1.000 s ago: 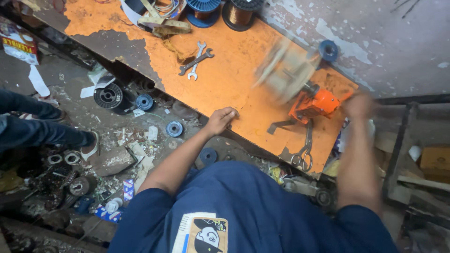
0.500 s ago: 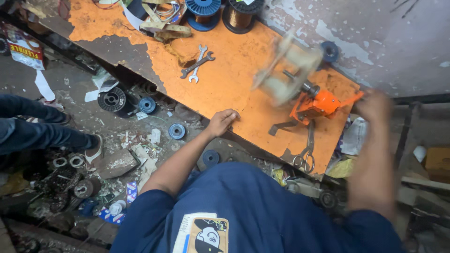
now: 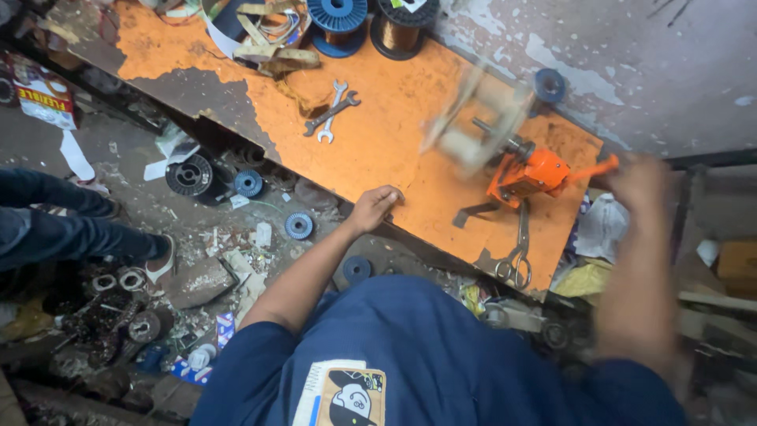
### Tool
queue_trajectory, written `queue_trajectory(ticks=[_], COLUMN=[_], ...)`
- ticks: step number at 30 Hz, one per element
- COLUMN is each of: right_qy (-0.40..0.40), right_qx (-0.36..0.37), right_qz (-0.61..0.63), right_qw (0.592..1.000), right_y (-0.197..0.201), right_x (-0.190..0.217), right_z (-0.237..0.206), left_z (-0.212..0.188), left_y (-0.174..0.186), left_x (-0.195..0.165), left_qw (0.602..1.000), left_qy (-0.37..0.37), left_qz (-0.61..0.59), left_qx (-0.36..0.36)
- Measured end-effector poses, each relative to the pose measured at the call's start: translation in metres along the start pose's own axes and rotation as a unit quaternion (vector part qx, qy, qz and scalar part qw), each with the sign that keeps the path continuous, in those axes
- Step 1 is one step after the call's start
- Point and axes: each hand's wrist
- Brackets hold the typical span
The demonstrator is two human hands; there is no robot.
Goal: The person operates a manual wire winding machine to wrap copper wire onto a spool. They use a wrench to tighten the spool onto the machine's shaft, then manually rotate the crank to wind the wire. The person also measures the spool with a tape measure and inspects the wound wire.
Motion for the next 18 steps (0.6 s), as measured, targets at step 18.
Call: queue_trajectory(ticks=[18], right_qy=[-0.115], right_qx=[0.056], right_qz=[-0.029], right_qw=[0.991], right_y=[-0.021], right_x=[0.045], right_z=[0.019], left_z=[0.0], left_y=[0.001], left_x=[0.006], left_qw=[1.0], left_qy=[0.002], left_qz=[0.002], left_qx=[0.009])
Point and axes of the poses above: each hand's wrist, its own z-axis towards the middle knuckle, its own y-axis out of the back of the hand, x = y × z, and after that the axes turned 4 degrees about z, right-handed
